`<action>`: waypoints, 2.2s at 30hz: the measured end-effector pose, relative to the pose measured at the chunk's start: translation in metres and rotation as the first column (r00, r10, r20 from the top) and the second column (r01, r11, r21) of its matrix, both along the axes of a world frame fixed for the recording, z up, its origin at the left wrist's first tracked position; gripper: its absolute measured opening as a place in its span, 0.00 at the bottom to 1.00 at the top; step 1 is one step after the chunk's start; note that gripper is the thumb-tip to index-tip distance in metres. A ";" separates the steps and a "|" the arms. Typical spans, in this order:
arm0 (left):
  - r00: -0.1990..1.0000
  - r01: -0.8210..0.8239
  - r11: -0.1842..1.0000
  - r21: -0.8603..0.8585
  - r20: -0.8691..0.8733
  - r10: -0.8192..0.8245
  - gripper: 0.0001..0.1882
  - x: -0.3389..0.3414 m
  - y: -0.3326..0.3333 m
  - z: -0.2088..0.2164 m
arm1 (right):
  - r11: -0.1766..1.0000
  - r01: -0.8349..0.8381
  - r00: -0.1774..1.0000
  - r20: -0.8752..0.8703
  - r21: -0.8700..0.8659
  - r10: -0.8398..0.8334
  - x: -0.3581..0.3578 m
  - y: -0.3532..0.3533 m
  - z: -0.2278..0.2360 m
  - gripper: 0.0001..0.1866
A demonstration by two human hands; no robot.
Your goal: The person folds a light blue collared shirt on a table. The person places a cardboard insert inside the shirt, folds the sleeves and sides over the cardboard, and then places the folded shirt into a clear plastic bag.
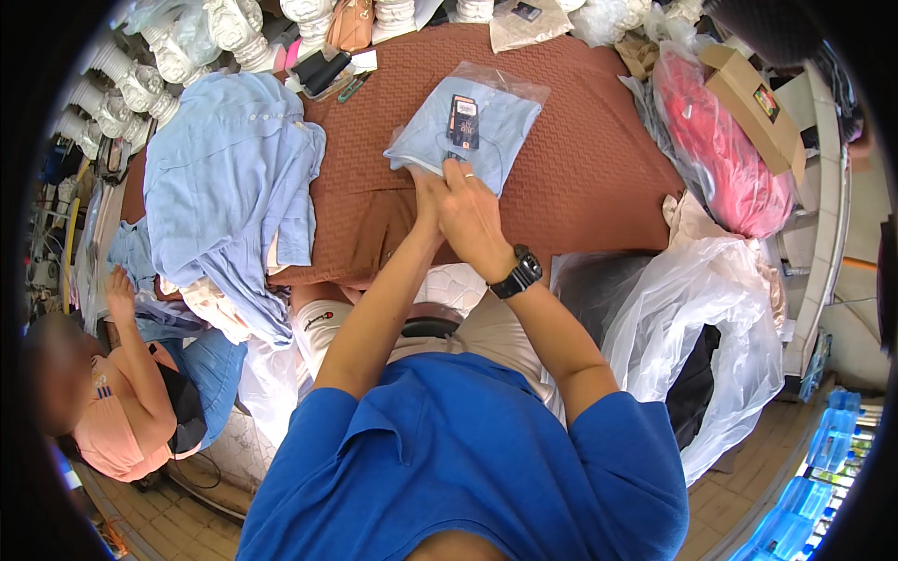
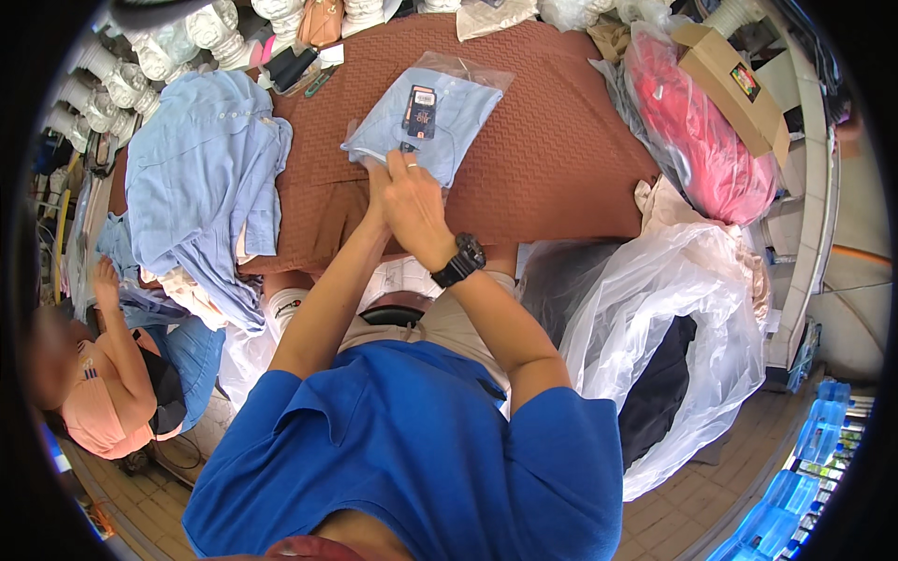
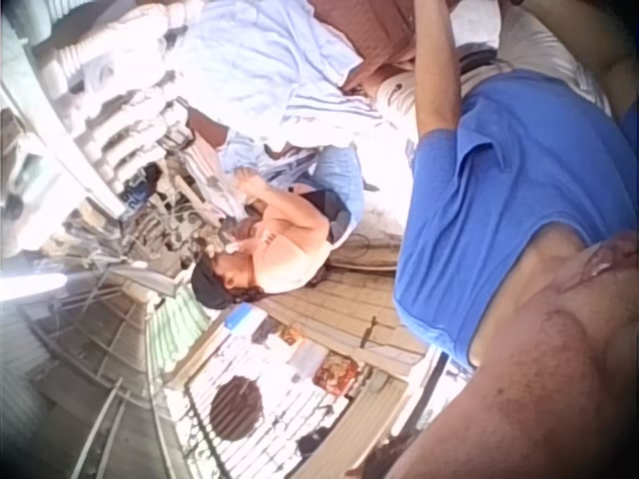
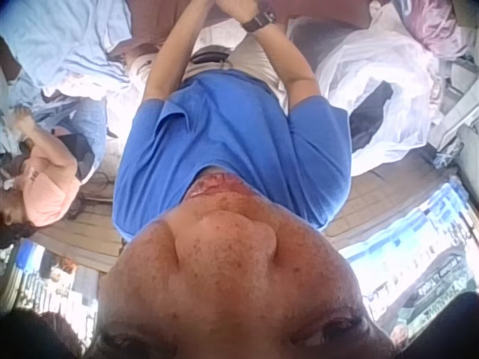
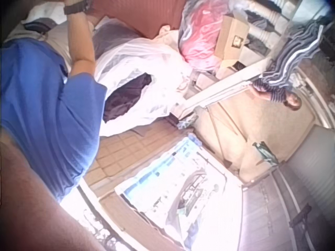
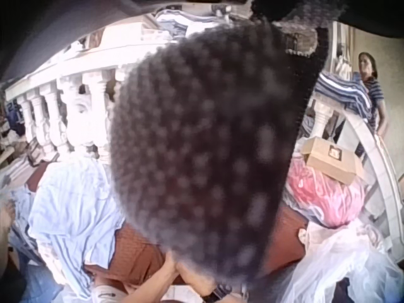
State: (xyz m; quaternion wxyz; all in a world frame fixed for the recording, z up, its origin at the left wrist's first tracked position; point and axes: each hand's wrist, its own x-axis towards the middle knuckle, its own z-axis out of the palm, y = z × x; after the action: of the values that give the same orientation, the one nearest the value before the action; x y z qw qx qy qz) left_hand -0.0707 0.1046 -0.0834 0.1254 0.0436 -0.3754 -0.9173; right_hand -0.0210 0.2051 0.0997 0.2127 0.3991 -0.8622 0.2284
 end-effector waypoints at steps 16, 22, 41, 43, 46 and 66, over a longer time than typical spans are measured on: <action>0.933 -0.351 -0.488 -0.799 -0.339 -0.118 0.36 0.015 -0.048 0.173 | 0.884 0.079 0.784 0.576 -0.461 0.231 0.079 0.003 0.000 0.18; 0.945 -0.242 -0.534 -0.810 -0.074 -0.318 0.34 0.053 -0.085 0.086 | 0.913 -0.405 0.530 0.800 -0.054 0.282 0.079 0.028 -0.039 0.09; 0.991 -0.095 -0.517 -0.851 -0.128 0.029 0.31 0.105 -0.035 0.080 | 0.872 0.356 0.842 0.519 -0.336 -0.144 -0.064 0.077 -0.090 0.14; 0.982 -0.163 -0.416 -0.895 -0.105 -0.158 0.31 0.102 -0.029 0.077 | 0.886 0.407 0.725 0.668 -0.220 -0.167 -0.056 0.077 -0.095 0.13; 0.946 -0.218 -0.402 -0.889 -0.091 -0.312 0.28 0.091 -0.023 0.078 | 0.859 0.417 0.684 0.724 -0.296 -0.083 -0.036 0.070 -0.108 0.12; 0.930 -0.333 -0.589 -0.736 -0.151 -0.335 0.38 0.035 -0.030 0.073 | 0.680 0.664 0.164 0.948 -0.311 0.273 0.071 0.051 -0.103 0.15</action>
State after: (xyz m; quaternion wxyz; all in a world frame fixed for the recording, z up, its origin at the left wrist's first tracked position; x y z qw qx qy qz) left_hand -0.0361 0.0747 -0.0103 0.1594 -0.2663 -0.9492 -0.0523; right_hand 0.0504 0.2562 -0.0031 -0.2190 -0.0838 -0.6817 0.6931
